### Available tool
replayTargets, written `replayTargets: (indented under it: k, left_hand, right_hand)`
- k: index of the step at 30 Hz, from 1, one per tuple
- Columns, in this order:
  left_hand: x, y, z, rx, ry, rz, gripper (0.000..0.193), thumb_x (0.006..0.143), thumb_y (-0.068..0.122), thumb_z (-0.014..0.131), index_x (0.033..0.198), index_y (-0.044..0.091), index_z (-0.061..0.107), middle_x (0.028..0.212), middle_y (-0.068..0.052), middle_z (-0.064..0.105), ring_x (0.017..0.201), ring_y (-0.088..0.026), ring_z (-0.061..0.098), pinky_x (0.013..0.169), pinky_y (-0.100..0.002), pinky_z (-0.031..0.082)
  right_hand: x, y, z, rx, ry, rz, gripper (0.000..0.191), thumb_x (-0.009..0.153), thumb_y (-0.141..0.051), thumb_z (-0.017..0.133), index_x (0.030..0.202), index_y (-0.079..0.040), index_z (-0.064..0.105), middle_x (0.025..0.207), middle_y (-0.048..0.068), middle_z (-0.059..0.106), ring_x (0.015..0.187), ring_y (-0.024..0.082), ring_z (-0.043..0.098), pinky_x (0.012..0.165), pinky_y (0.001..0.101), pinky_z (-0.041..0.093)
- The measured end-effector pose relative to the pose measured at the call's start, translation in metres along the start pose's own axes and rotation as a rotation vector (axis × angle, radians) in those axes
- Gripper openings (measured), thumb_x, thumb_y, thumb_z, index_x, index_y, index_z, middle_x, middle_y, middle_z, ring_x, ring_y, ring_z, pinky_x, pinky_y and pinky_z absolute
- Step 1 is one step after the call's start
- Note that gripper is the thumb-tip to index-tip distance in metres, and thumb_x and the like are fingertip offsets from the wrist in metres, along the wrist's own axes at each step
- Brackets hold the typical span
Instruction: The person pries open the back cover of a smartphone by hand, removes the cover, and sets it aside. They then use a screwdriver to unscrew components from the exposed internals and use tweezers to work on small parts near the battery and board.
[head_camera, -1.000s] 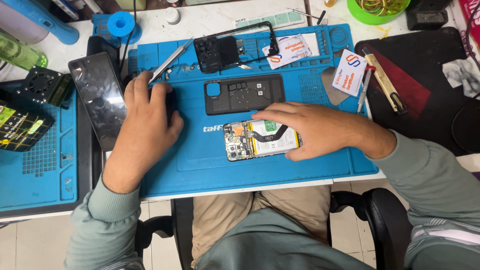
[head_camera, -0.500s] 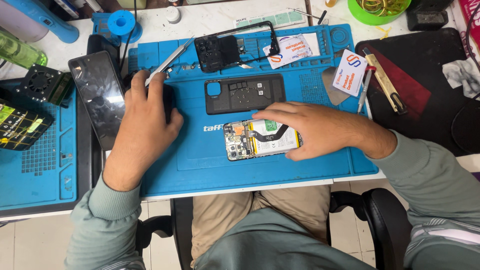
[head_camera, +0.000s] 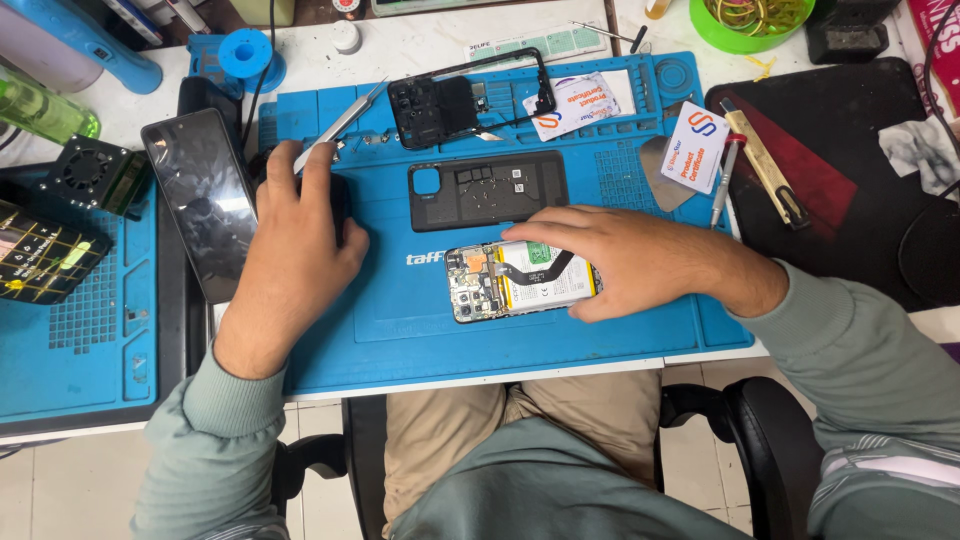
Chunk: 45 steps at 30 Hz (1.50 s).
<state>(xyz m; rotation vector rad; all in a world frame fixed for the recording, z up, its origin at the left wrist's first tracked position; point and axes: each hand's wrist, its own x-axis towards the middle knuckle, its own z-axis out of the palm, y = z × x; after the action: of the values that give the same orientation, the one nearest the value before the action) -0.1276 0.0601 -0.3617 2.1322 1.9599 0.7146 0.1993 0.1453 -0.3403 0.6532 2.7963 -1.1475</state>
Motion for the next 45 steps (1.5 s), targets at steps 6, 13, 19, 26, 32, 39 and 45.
replayTargets:
  k: [6, 13, 19, 26, 32, 39, 45]
  left_hand:
    - [0.001, -0.001, 0.0, 0.003, 0.014, 0.011, 0.077, 0.081, 0.002, 0.07, 0.151, -0.001, 0.037, 0.149, -0.035, 0.033, 0.128, -0.057, 0.044, 0.106, -0.056, 0.044]
    - [0.009, 0.022, -0.022, -0.113, 0.022, 0.212, 0.073, 0.096, 0.02, 0.078, 0.155, 0.004, 0.037, 0.154, -0.029, 0.043, 0.142, -0.048, 0.045, 0.118, -0.052, 0.043]
    - [0.027, 0.064, -0.003, -1.154, -0.498, 0.257, 0.102, 0.093, 0.029, 0.079, 0.161, 0.007, 0.007, 0.157, -0.013, 0.039, 0.139, -0.026, 0.051, 0.117, -0.043, 0.044]
    - [0.016, 0.09, 0.069, -1.522, -0.437, 0.046, 0.05, 0.112, 0.014, 0.052, 0.158, 0.001, 0.038, 0.149, -0.011, 0.057, 0.139, -0.021, 0.056, 0.118, -0.038, 0.047]
    - [0.015, 0.071, 0.075, -1.563, -0.482, 0.025, 0.046, 0.112, 0.012, 0.054, 0.156, 0.001, 0.042, 0.148, -0.007, 0.058, 0.138, -0.018, 0.054, 0.118, -0.036, 0.046]
    - [0.011, 0.08, 0.069, -1.487, -0.593, 0.022, 0.051, 0.11, 0.013, 0.054, 0.159, 0.004, 0.038, 0.147, -0.006, 0.055, 0.136, -0.014, 0.051, 0.117, -0.033, 0.045]
    - [0.011, 0.088, 0.065, -1.375, -0.585, 0.116, 0.055, 0.108, 0.007, 0.053, 0.16, 0.003, 0.035, 0.151, -0.006, 0.051, 0.141, -0.013, 0.045, 0.119, -0.033, 0.04]
  right_hand:
    - [-0.003, 0.0, -0.001, -0.07, 0.101, -0.052, 0.095, 0.066, -0.018, 0.081, 0.152, -0.008, 0.041, 0.144, 0.015, 0.052, 0.127, 0.034, 0.056, 0.101, 0.0418, 0.049]
    - [-0.017, -0.009, -0.006, -0.312, 0.558, -0.177, 0.092, 0.073, -0.023, 0.089, 0.151, -0.001, 0.043, 0.143, 0.02, 0.053, 0.125, 0.035, 0.061, 0.1, 0.0407, 0.054]
    - [-0.016, -0.012, 0.002, -0.169, 0.758, -0.196, 0.103, 0.073, -0.021, 0.094, 0.155, 0.001, 0.034, 0.14, 0.021, 0.051, 0.127, 0.033, 0.059, 0.104, 0.0405, 0.054]
    - [-0.008, -0.011, 0.017, 0.016, 0.682, -0.052, 0.108, 0.075, -0.023, 0.095, 0.158, 0.001, 0.03, 0.143, 0.021, 0.047, 0.118, 0.031, 0.057, 0.092, 0.0368, 0.056]
    - [-0.013, -0.012, -0.002, -0.081, 0.734, -0.184, 0.059, 0.095, -0.012, 0.083, 0.146, -0.002, 0.054, 0.148, 0.018, 0.043, 0.123, 0.026, 0.06, 0.086, 0.0296, 0.055]
    - [-0.012, -0.02, -0.015, -0.141, 0.735, -0.205, 0.035, 0.09, -0.004, 0.079, 0.121, 0.003, 0.064, 0.142, 0.023, 0.041, 0.126, 0.033, 0.058, 0.097, 0.0388, 0.058]
    - [-0.015, -0.019, -0.017, -0.159, 0.715, -0.178, 0.02, 0.098, -0.006, 0.08, 0.112, -0.002, 0.066, 0.15, 0.019, 0.043, 0.131, 0.028, 0.054, 0.092, 0.0324, 0.058]
